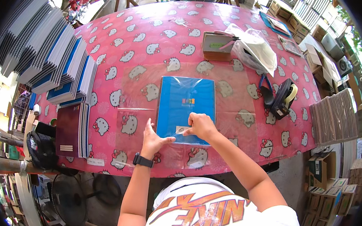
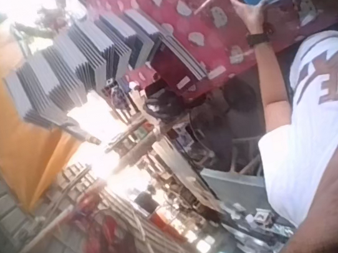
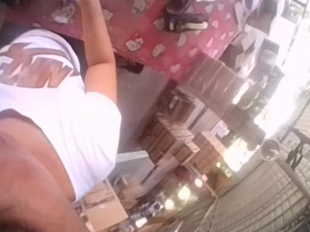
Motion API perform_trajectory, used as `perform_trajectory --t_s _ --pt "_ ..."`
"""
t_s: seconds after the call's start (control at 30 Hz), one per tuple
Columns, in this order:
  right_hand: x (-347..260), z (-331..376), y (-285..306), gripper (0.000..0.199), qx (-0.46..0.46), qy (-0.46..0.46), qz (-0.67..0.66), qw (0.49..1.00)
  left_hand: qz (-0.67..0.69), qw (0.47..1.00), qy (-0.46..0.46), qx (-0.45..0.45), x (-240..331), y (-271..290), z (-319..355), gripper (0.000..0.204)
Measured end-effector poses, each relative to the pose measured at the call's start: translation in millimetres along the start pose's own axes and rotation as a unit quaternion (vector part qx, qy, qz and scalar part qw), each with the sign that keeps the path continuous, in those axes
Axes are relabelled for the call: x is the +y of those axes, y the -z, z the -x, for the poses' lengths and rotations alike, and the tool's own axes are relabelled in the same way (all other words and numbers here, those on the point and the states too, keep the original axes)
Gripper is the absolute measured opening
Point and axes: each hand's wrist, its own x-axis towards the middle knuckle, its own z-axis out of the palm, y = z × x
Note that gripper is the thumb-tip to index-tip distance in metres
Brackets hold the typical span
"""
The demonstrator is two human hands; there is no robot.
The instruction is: The person places a notebook inside a plastic bag, seals the bag with tape, and repeats the process with additional notebooks.
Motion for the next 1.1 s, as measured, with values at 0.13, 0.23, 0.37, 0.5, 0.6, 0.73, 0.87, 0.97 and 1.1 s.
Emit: perform_trajectory --t_s 0.13,0.23,0.37,0.5,0.6,0.73,0.87,0.97,1.1 --pt "2.6 -10.0 -3.6 0.032 0.044 0.035 0.027 0.998 0.205 0.978 0.033 -0.005 -28.3 -33.4 -4.4 0.094" --pt "20.5 -6.7 5.3 0.02 0.054 -0.033 -0.064 0.996 0.261 0.965 0.019 0.009 -4.9 -35.0 1.4 0.079" --pt "74.2 37.8 74.6 0.013 0.355 0.008 -0.182 0.917 0.32 0.945 0.013 0.064 -13.6 -28.9 9.7 0.065" --pt "274.4 96.4 147.5 0.02 0.698 -0.164 0.083 0.692 0.394 0.918 0.034 0.035 -3.5 -36.8 10.5 0.068" --pt "308.7 96.5 158.1 0.021 0.534 -0.338 -0.03 0.774 0.389 0.919 0.054 0.023 0.5 -34.2 10.9 0.07" --pt "324.3 91.5 169.2 0.022 0.548 -0.242 -0.308 0.739 0.394 0.918 0.051 0.006 5.3 -34.5 9.5 0.069" --pt "280.7 99.6 135.4 0.017 0.644 -0.125 -0.149 0.74 0.394 0.917 0.058 0.027 -3.4 -27.6 11.1 0.07" --pt "282.0 117.2 97.2 0.014 0.539 -0.189 -0.457 0.682 0.388 0.92 0.049 0.03 -5.6 -32.4 9.2 0.07" --pt "285.4 96.5 112.2 0.01 0.288 -0.167 -0.79 0.514 0.381 0.923 0.045 0.01 2.8 -32.5 8.6 0.071"
